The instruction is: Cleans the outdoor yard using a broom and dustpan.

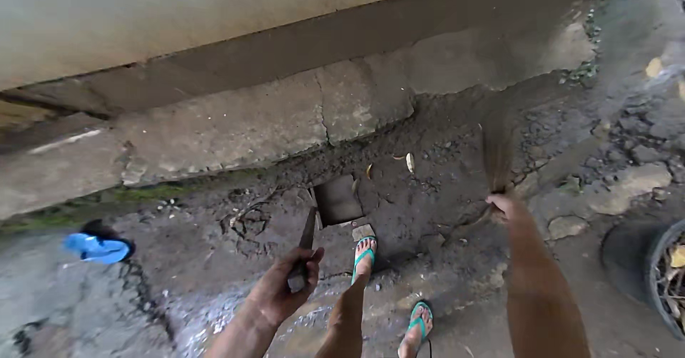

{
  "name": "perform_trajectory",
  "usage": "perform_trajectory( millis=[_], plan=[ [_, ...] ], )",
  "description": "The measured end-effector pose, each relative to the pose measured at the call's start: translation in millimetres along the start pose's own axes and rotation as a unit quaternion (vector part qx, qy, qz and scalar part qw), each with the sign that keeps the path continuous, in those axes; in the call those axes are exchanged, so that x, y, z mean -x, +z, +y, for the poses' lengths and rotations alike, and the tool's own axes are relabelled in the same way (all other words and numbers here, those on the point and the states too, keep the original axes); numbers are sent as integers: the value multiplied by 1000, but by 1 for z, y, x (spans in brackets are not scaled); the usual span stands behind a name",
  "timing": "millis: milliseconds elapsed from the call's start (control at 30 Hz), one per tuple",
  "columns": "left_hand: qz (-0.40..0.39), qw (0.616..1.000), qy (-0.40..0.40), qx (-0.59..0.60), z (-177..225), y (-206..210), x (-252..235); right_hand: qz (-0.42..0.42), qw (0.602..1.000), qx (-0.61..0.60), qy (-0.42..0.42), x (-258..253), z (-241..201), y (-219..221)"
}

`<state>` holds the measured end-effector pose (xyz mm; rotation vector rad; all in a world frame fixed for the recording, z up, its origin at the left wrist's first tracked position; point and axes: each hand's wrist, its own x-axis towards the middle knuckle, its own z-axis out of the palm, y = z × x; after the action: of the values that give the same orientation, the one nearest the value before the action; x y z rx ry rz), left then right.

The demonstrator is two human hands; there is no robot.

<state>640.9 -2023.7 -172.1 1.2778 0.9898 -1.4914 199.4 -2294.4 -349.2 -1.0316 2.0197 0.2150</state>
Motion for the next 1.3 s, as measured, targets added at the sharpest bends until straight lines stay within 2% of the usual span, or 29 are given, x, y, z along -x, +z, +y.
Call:
perform_trajectory(
  millis=[133, 233, 333, 467, 533, 633, 700, 800, 867, 933, 1033, 1100, 1200, 1300],
  plan=[
    [21, 999, -10, -23, 9, 2, 6, -155, 984, 62, -55, 66, 41, -57],
    [37, 999, -9, -22, 10, 5, 9, -191, 980, 33, -48, 120, 77, -85],
    [37, 999, 1, -23, 6, 7, 10, -157, 986, -38, -31, 155, 78, -44],
    [39, 999, 10, -23, -4, 8, 6, -75, 991, -110, 12, 157, 43, 92],
    [39, 999, 16, -5, -9, 8, 4, -95, 994, -55, 26, 172, 24, 154],
    [43, 997, 23, 55, -12, 5, 5, -217, 969, 115, -28, 217, 14, 203],
    [36, 995, 23, 92, -8, -2, 8, -283, 943, 161, -69, 252, 15, 204],
    [16, 991, 17, 133, 2, -15, 14, -334, 922, 169, -104, 280, 21, 170],
    [6, 989, 13, 150, 9, -23, 19, -328, 927, 154, -100, 288, 24, 148],
    [-4, 987, 11, 162, 14, -31, 22, -283, 942, 158, -88, 292, 14, 139],
    [-6, 983, 12, 184, 16, -37, 26, -205, 964, 158, -63, 279, -11, 171],
    [-6, 981, 11, 194, 15, -36, 25, -196, 969, 145, -42, 266, -28, 205],
    [-6, 980, 7, 201, 18, -36, 23, -268, 946, 174, -64, 274, -36, 241],
    [-19, 984, 1, 179, 22, -35, 22, -340, 926, 148, -78, 291, -24, 226]
  ],
)
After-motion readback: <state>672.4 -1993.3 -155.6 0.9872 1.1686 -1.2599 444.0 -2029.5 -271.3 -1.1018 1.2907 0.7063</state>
